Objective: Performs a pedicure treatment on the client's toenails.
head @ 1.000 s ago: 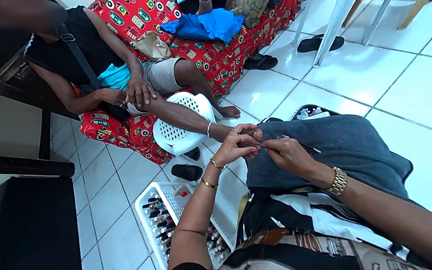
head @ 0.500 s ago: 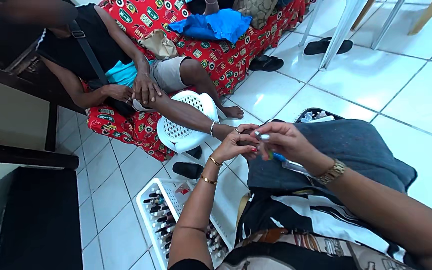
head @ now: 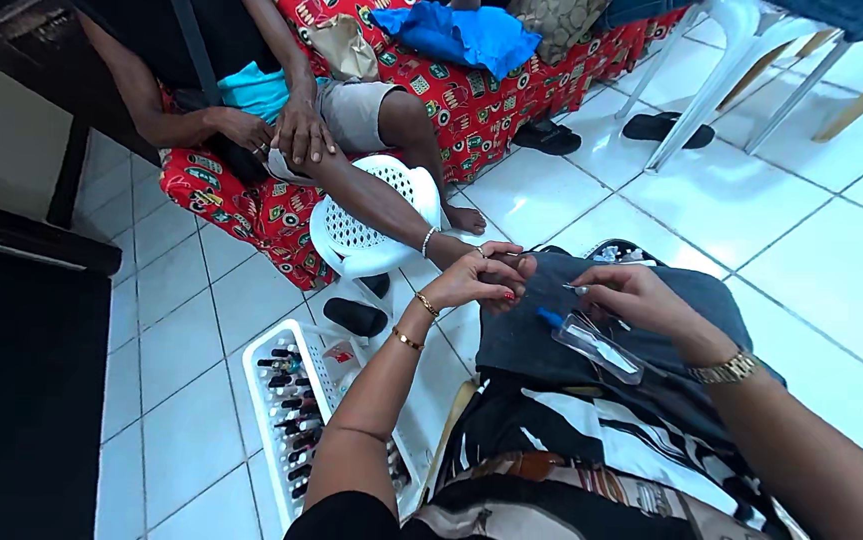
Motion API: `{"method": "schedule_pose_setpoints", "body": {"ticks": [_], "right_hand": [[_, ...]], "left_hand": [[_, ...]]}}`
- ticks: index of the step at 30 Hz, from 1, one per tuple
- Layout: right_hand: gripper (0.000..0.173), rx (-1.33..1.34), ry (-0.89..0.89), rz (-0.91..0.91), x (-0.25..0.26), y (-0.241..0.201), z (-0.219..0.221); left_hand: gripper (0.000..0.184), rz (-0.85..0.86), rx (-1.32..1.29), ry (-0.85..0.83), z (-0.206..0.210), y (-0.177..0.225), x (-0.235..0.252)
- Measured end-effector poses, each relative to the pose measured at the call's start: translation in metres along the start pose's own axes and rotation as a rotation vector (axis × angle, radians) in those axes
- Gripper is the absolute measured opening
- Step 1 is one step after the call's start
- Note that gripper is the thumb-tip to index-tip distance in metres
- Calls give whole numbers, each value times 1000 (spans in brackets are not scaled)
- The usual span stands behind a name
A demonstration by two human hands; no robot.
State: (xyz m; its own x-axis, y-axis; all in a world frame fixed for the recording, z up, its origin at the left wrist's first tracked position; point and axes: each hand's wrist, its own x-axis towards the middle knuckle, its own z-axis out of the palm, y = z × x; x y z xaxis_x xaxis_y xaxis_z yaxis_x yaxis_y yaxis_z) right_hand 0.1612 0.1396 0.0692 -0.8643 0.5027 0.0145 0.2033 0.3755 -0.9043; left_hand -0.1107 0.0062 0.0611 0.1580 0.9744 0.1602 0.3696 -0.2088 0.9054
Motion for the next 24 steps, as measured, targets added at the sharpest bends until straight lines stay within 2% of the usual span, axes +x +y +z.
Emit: {"method": "schedule_pose_setpoints", "body": {"ticks": [3, 9, 14, 20, 22, 24], "right_hand": [[15, -411, 88, -95, -6, 18, 0], [13, -682, 190, -31, -28, 45, 9], [11, -677, 161, -21, -35, 48, 16], [25, -657, -82, 201, -21, 45, 27], [26, -625, -62, 157, -21, 41, 24], [27, -572, 39, 39, -22, 36, 24]], "left_hand": [[18, 28, 12, 9, 1, -5, 1], [17, -30, 29, 41, 5, -7, 4], [17, -20, 2, 60, 4, -8, 3], [15, -85, -34, 81, 7, -1, 1], [15, -126, -45, 77, 7, 1, 1], [19, -101, -40, 75, 5, 3, 2]]}}
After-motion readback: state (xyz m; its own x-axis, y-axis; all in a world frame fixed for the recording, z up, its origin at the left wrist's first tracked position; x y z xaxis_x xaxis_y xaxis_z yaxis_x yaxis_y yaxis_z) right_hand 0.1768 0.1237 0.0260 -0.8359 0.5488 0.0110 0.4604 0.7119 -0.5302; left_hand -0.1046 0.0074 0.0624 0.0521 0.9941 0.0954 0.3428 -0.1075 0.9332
